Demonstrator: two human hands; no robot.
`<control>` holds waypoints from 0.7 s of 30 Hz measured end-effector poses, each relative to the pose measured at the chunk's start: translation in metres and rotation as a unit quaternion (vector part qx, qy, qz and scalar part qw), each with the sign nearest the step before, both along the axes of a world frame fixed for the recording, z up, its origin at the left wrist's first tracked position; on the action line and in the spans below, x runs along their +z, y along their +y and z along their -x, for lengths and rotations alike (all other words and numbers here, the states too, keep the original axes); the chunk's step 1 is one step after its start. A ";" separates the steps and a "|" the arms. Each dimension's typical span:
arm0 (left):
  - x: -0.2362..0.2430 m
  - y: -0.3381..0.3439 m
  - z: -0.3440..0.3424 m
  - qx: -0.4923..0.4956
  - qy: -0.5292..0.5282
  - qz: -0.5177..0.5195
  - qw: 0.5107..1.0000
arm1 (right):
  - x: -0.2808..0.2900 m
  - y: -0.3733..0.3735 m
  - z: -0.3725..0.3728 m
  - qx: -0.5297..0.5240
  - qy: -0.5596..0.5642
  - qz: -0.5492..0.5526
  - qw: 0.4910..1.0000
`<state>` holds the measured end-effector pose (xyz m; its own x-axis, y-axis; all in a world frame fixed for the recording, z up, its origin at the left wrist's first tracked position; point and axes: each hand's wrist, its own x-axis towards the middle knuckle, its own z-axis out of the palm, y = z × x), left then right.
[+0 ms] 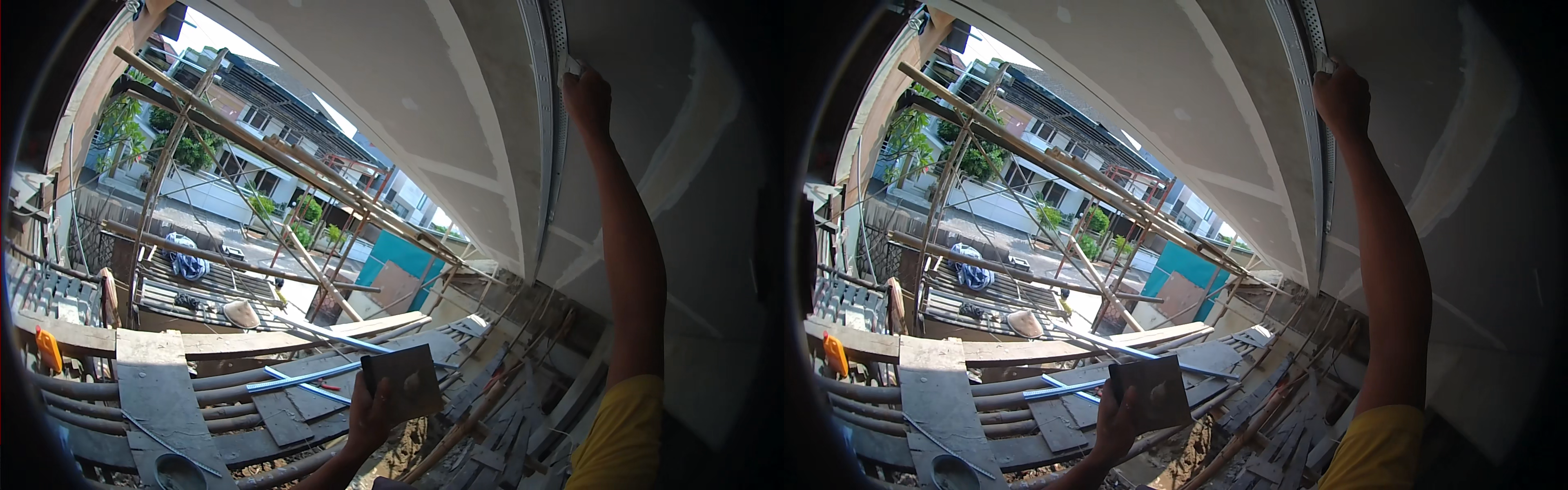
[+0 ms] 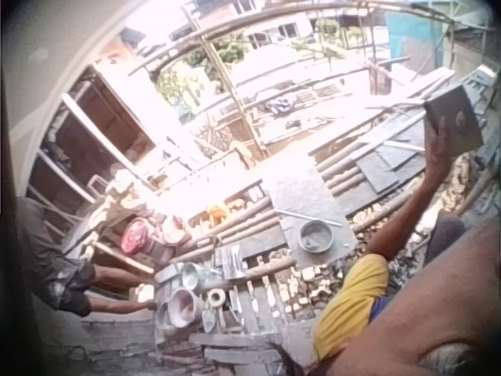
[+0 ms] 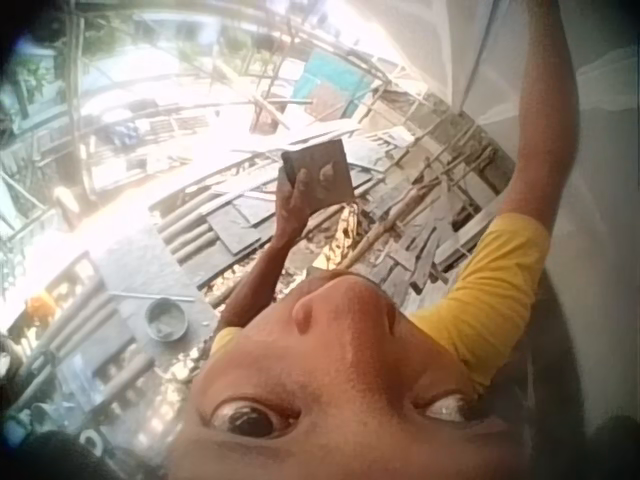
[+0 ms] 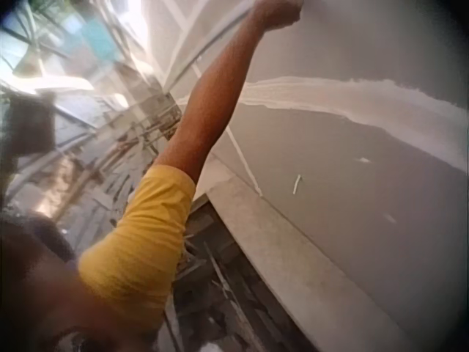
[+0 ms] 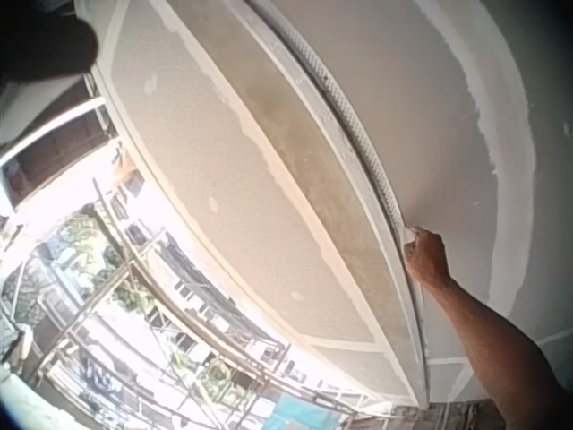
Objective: The person applies plaster to a ceiling corner using a putty knife and a hawk, smoothing the material along the corner joint.
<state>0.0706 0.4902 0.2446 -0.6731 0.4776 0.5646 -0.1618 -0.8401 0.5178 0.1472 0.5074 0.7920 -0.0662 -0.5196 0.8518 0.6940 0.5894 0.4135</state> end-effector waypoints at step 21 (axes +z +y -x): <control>0.009 -0.010 0.027 -0.308 -0.200 -0.054 0.928 | -0.185 -0.002 0.023 0.162 -0.373 -0.078 0.910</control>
<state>0.0432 0.4803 0.2540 -0.4568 0.7970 0.3951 -0.7904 -0.5674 0.2309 0.1238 0.5055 0.6072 -0.4178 -0.7261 0.5461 -0.0145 0.6064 0.7951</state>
